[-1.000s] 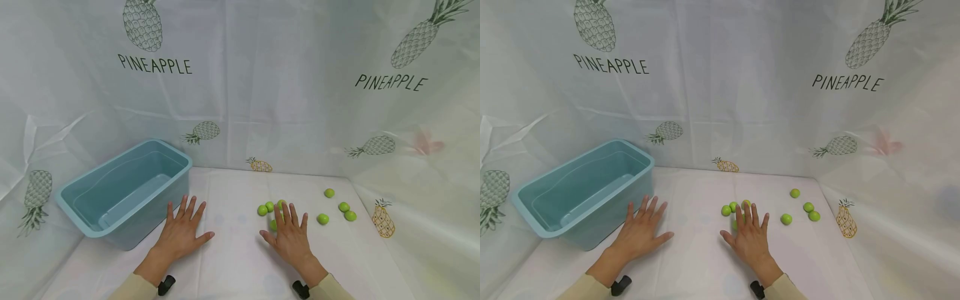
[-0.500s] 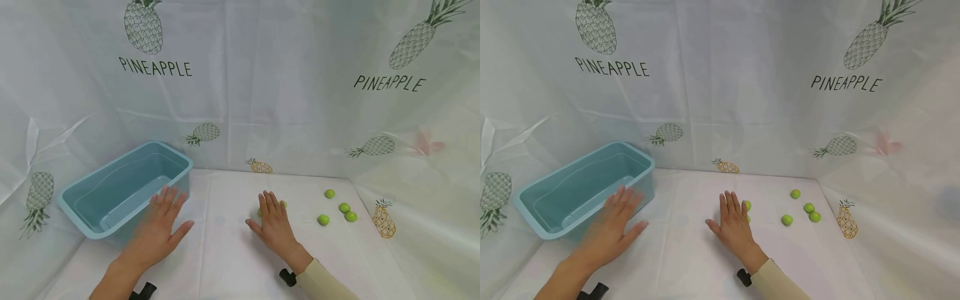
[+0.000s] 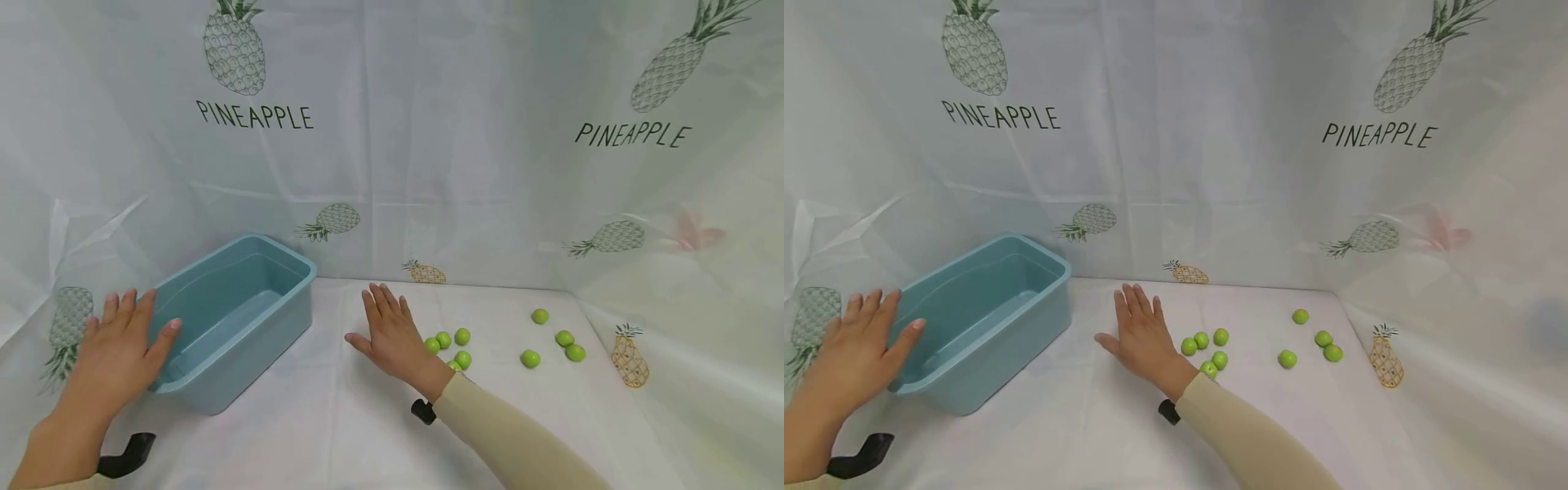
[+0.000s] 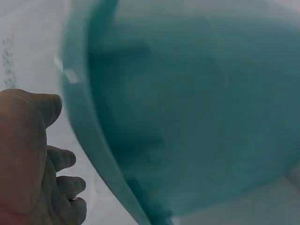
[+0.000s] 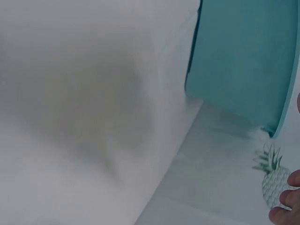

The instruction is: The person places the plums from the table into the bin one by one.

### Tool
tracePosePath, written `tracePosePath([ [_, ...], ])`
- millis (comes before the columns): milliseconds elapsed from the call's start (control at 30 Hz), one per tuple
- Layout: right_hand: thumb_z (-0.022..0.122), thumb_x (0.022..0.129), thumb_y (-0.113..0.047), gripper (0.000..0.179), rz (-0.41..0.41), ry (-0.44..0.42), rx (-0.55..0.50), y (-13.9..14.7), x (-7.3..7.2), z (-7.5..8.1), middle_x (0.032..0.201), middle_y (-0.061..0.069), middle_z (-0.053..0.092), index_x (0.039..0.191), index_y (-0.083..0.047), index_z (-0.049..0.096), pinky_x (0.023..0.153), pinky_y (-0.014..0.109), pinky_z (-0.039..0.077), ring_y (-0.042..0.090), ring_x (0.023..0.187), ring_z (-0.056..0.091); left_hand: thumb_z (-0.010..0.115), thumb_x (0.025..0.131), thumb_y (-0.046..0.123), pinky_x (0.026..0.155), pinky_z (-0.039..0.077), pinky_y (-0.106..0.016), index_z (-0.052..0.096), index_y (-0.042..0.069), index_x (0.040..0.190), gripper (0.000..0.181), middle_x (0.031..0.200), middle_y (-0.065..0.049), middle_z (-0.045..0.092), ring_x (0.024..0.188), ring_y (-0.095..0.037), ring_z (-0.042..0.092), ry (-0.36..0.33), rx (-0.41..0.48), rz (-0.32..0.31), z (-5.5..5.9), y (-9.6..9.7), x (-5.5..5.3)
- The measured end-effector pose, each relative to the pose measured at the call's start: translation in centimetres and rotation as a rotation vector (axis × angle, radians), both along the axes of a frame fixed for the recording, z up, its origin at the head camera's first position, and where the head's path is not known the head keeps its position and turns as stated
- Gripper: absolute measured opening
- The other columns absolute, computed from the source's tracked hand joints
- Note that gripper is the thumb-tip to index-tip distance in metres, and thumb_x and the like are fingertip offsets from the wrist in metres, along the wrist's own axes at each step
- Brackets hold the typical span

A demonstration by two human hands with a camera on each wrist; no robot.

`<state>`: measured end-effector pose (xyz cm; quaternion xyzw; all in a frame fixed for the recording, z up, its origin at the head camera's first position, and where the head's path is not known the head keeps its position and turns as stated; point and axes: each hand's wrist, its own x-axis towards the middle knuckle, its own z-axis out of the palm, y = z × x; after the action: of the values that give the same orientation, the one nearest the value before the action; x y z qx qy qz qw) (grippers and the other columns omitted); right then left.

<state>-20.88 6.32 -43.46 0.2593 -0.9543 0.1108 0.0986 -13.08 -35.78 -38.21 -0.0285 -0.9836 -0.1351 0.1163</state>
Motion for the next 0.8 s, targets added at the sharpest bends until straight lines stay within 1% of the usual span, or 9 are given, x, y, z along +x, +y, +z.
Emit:
tracePosePath([
  [100,0.048,0.106,-0.065,0.088,0.015,-0.023,0.02,-1.6,-0.6,0.4,0.175,0.014,0.023,0.167,-0.006,0.027,0.129,0.061,0.023,0.034,0.164,0.019,0.034,0.114,0.049,0.118,-0.011,-0.08,0.005,-0.02,0.159,0.087,0.159,-0.052,-0.003,0.15,-0.065,-0.016,-0.028,0.026,0.046,-1.0,-1.9,-0.4],
  [233,0.046,0.106,-0.066,0.087,0.046,-0.023,0.043,-3.5,-1.2,0.8,0.176,0.013,0.022,0.167,-0.007,0.027,0.13,0.06,0.024,0.033,0.164,0.019,0.034,0.113,0.053,0.118,-0.01,-0.079,-0.003,-0.026,0.154,0.096,0.155,-0.052,-0.018,0.147,-0.066,-0.023,-0.088,0.069,0.071,-2.3,-3.1,-0.7],
  [333,0.045,0.106,-0.066,0.087,0.055,-0.012,0.05,-4.3,-1.6,1.2,0.175,0.014,0.023,0.167,-0.007,0.027,0.129,0.059,0.025,0.034,0.163,0.021,0.035,0.112,0.055,0.115,-0.011,-0.082,-0.012,-0.025,0.152,0.102,0.153,-0.047,-0.034,0.142,-0.064,-0.034,-0.147,0.116,0.085,-2.6,-3.4,-0.7],
  [433,0.043,0.107,-0.066,0.087,0.049,-0.009,0.054,-4.6,-2.0,1.5,0.175,0.013,0.024,0.167,-0.006,0.027,0.129,0.059,0.026,0.033,0.163,0.021,0.037,0.11,0.059,0.109,-0.007,-0.087,-0.02,-0.023,0.15,0.108,0.15,-0.043,-0.042,0.137,-0.063,-0.041,-0.195,0.144,0.107,-2.5,-3.5,-0.6],
  [533,0.043,0.107,-0.066,0.086,0.038,-0.032,0.032,-4.2,-2.5,1.7,0.176,0.013,0.022,0.167,-0.006,0.027,0.129,0.059,0.025,0.032,0.164,0.019,0.042,0.108,0.062,0.108,-0.004,-0.089,-0.019,-0.024,0.15,0.114,0.15,-0.047,-0.038,0.137,-0.066,-0.038,-0.22,0.135,0.113,-2.4,-3.5,-0.7],
  [633,0.045,0.107,-0.065,0.087,0.023,-0.064,-0.005,-3.6,-2.9,2.0,0.176,0.013,0.021,0.167,-0.006,0.026,0.13,0.059,0.023,0.033,0.164,0.017,0.045,0.106,0.065,0.108,-0.002,-0.09,-0.016,-0.024,0.152,0.117,0.152,-0.05,-0.032,0.139,-0.067,-0.035,-0.251,0.112,0.09,-2.2,-3.4,-0.9],
  [700,0.046,0.107,-0.065,0.087,0.01,-0.073,-0.026,-3.2,-3.1,2.1,0.176,0.013,0.021,0.167,-0.005,0.027,0.13,0.06,0.023,0.033,0.164,0.016,0.046,0.105,0.066,0.108,0.0,-0.09,-0.014,-0.023,0.153,0.118,0.153,-0.05,-0.031,0.141,-0.066,-0.034,-0.277,0.103,0.064,-2.1,-3.1,-1.0],
  [800,0.047,0.106,-0.064,0.087,-0.005,-0.067,-0.047,-2.5,-3.4,2.4,0.176,0.014,0.022,0.166,-0.004,0.028,0.129,0.062,0.024,0.035,0.164,0.018,0.048,0.105,0.066,0.107,0.003,-0.091,-0.014,-0.02,0.156,0.117,0.156,-0.046,-0.032,0.143,-0.062,-0.036,-0.304,0.114,0.026,-2.0,-2.2,-1.2],
])
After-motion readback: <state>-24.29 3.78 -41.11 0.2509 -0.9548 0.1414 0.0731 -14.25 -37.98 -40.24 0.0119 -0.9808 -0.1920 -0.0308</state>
